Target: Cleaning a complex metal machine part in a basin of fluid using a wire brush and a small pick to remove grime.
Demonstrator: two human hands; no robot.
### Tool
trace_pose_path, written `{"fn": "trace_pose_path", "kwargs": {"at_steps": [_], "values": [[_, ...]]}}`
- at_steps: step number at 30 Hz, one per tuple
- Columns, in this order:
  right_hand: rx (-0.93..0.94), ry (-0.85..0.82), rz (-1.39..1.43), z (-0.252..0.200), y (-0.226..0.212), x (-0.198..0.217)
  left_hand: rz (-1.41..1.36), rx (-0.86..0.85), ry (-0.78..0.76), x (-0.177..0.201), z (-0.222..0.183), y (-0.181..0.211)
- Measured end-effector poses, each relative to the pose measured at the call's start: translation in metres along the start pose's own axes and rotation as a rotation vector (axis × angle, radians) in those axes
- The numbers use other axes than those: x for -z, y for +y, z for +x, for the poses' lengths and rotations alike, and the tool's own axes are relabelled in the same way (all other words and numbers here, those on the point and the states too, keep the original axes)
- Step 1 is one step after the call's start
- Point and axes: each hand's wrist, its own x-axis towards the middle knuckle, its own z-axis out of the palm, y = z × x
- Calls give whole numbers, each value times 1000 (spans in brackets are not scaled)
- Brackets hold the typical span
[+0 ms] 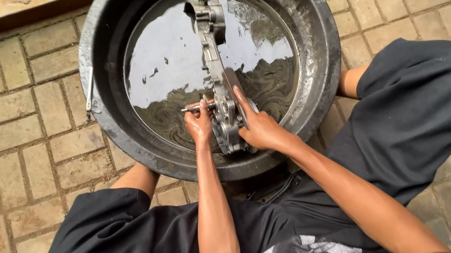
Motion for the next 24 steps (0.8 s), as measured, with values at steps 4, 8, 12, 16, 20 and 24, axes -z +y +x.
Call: {"fn": "trace_pose_path", "kwargs": {"at_steps": [4,8,12,16,20,24], "values": [[-65,-40,-82,-14,-15,2,20,8,2,1,1,-2],[-128,-71,-39,-37,-26,3,29,11,-10,-1,-2,1],[-16,-13,-89,6,-4,-8,30,2,2,-2,-5,10],[-55,-20,-52,-11,-15,-9,18,14,-4,0,-6,5],[-130,-45,-3,-40,-39,-11,48,13,-1,-2,-3,1],[-53,48,-85,6,-24,-9,128,3,19,-3,11,-18]]}}
